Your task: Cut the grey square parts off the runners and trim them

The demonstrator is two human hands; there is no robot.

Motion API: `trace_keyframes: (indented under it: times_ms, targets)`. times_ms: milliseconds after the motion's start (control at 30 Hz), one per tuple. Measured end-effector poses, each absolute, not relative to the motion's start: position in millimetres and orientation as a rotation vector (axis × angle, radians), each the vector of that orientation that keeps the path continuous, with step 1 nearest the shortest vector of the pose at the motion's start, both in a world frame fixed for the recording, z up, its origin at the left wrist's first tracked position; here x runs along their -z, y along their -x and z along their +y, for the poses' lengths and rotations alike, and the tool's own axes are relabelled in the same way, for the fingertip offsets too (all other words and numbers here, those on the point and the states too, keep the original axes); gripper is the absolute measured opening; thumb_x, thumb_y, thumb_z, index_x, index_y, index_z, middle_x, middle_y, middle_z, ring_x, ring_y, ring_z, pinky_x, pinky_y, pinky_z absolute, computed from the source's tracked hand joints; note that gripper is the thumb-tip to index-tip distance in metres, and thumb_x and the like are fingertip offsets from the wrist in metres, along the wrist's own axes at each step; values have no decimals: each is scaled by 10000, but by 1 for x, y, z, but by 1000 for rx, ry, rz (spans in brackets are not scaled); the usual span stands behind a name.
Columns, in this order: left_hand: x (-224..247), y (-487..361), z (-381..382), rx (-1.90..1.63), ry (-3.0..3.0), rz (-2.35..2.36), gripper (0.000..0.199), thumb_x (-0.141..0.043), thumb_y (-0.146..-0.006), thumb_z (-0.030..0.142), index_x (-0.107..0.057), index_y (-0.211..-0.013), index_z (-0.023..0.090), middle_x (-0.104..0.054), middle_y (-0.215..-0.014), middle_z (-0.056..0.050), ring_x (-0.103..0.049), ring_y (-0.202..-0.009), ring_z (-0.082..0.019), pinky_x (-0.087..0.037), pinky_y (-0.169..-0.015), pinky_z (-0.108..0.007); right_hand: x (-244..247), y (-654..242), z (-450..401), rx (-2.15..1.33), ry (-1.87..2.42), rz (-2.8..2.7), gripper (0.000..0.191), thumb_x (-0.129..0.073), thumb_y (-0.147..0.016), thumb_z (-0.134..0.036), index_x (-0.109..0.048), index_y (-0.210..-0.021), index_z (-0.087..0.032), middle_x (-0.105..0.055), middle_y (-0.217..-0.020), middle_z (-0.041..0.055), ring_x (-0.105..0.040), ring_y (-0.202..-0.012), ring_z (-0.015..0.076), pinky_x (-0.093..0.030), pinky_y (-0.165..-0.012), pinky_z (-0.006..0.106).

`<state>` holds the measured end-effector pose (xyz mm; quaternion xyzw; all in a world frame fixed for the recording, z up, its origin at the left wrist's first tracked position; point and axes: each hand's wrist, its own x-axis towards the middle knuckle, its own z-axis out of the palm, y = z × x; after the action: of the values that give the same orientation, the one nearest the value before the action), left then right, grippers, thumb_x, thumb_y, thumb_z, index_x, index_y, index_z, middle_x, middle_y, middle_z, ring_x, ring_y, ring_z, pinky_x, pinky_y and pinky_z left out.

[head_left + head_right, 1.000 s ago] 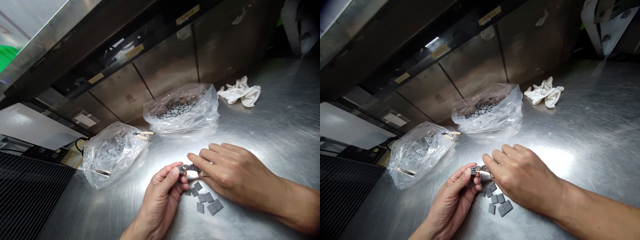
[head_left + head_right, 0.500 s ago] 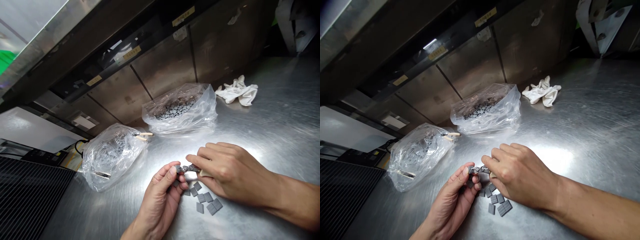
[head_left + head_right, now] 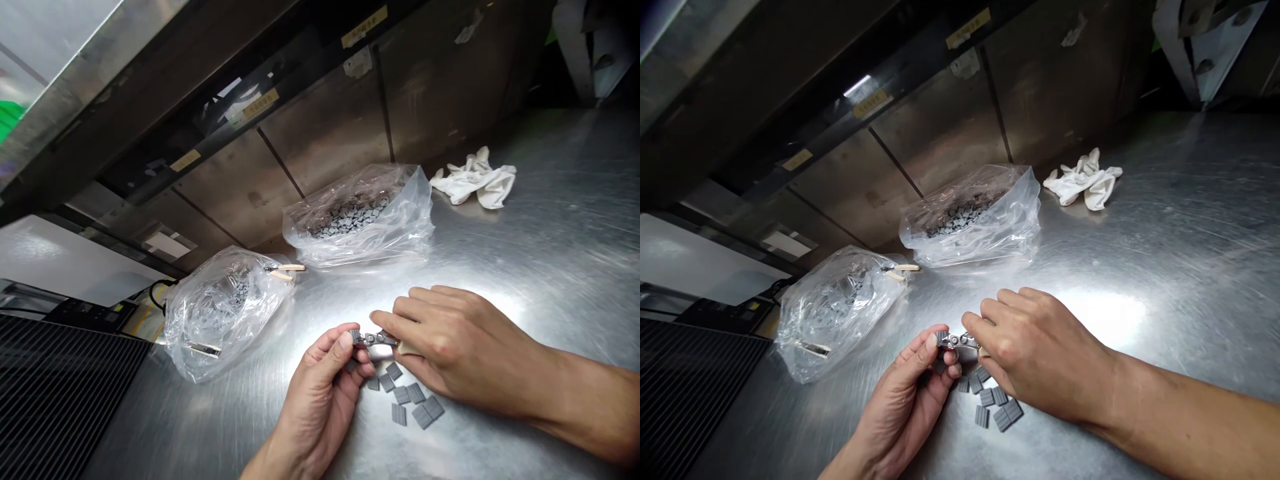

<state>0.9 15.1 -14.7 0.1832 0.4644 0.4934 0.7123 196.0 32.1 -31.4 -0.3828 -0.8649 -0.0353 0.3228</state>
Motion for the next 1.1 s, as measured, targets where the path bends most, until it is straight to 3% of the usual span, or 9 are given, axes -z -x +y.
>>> trace_keyframes:
  times_ms: [300, 633, 900, 1100]
  targets:
    - [13, -1, 15, -1091, -397, 1039, 257, -915, -651, 144, -787, -865, 83, -675, -723, -36, -641, -647, -101, -587, -638, -201, 31, -195, 30, 102, 1010, -2315, 215, -673, -798, -153, -678, -1008, -197, -615, -740, -17, -565, -645, 193, -318, -604, 341]
    - [8, 2, 11, -1049, -426, 995, 158, -757, -834, 114, -762, -992, 120, -708, -820, -81, -652, -717, -114, -576, -690, -226, 32, -204, 41, -54, 1114, -2173, 278, -607, -839, -125, -714, -1095, -157, -718, -854, 35, -676, -759, 204, -433, -658, 315]
    - [9, 1, 11, -1037, -451, 993, 149, -729, -851, 101, -749, -998, 110, -706, -846, -80, -644, -719, -112, -568, -686, -226, 30, -204, 42, -36, 1070, -2230, 226, -626, -821, -150, -721, -1023, -181, -661, -758, 9, -605, -688, 185, -401, -654, 313]
    - [8, 0, 12, -1031, -448, 1020, 150, -725, -847, 93, -746, -993, 113, -694, -837, -76, -632, -710, -110, -558, -671, -222, 31, -205, 44, -41, 1120, -2238, 251, -639, -819, -156, -718, -1056, -171, -667, -802, 20, -620, -749, 207, -412, -709, 335]
